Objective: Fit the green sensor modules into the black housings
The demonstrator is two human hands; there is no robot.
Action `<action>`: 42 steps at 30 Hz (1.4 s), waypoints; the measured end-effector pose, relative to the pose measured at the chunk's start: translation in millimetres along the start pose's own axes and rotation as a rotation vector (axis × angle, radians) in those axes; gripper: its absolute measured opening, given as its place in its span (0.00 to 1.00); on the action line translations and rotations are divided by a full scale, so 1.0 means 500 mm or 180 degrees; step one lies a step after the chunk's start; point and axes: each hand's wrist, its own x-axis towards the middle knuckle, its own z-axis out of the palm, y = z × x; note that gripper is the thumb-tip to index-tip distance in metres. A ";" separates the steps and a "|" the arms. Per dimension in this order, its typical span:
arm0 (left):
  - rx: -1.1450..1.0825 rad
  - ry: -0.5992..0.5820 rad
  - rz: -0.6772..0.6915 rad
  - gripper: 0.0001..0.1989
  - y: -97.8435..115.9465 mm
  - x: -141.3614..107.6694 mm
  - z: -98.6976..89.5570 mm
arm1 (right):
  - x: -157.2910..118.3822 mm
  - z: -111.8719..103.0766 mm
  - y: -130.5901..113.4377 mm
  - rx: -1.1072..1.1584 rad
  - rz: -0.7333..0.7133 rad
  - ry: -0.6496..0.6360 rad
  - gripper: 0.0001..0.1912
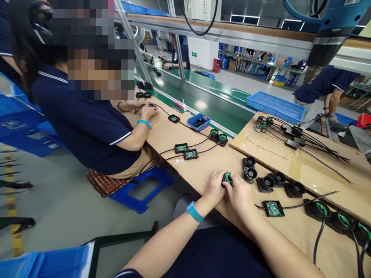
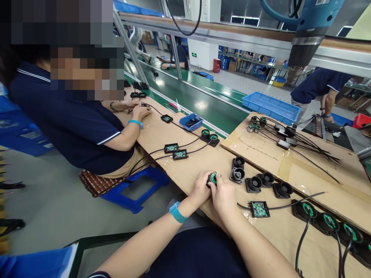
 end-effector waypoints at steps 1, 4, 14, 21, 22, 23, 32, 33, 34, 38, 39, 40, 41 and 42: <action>0.0011 0.0005 -0.0031 0.20 0.000 0.000 -0.001 | -0.001 0.003 0.000 -0.0085 -0.0054 -0.0016 0.19; -0.0007 -0.0066 -0.0177 0.24 0.000 0.003 -0.004 | 0.002 0.002 0.006 -0.0269 -0.0363 -0.0197 0.21; -0.0103 -0.0067 -0.0069 0.22 0.006 0.001 -0.005 | -0.016 0.007 0.027 -0.0222 -0.0389 -0.0287 0.22; -0.0230 -0.0519 -0.0185 0.36 -0.001 -0.004 -0.024 | 0.018 0.027 0.040 0.0243 -0.0464 -0.0325 0.22; -0.0142 -0.0489 -0.0188 0.39 0.001 -0.020 -0.035 | 0.029 0.025 0.037 0.0315 -0.0502 -0.0408 0.20; -0.0009 -0.0325 -0.0188 0.40 0.002 -0.046 -0.048 | 0.040 0.021 0.033 0.0347 -0.0548 -0.0494 0.18; 0.1720 -0.0309 -0.1953 0.24 -0.155 -0.453 -0.134 | 0.066 -0.006 -0.014 -0.0077 -0.0212 -0.0407 0.17; 0.1813 -0.0621 -0.2249 0.23 -0.174 -0.476 -0.137 | 0.067 -0.004 -0.016 -0.0076 -0.0177 -0.0579 0.15; 0.1818 -0.0909 -0.2470 0.20 -0.188 -0.489 -0.140 | 0.068 -0.003 -0.016 -0.0035 -0.0174 -0.0599 0.15; 0.1486 -0.1703 -0.2713 0.18 -0.199 -0.484 -0.168 | 0.061 0.005 -0.006 0.0072 -0.0204 0.0103 0.20; 0.1346 -0.1799 -0.2703 0.20 -0.192 -0.479 -0.180 | 0.057 0.010 -0.004 0.0005 -0.0168 0.0063 0.19; 0.1157 -0.1862 -0.2676 0.22 -0.181 -0.475 -0.194 | 0.055 0.015 -0.004 -0.0077 -0.0117 -0.0094 0.18; 0.0938 -0.1901 -0.2657 0.25 -0.168 -0.472 -0.209 | 0.054 0.018 -0.006 -0.0150 -0.0075 -0.0287 0.16; 0.0692 -0.1964 -0.2658 0.27 -0.151 -0.467 -0.223 | 0.056 0.018 -0.011 -0.0192 -0.0057 -0.0447 0.15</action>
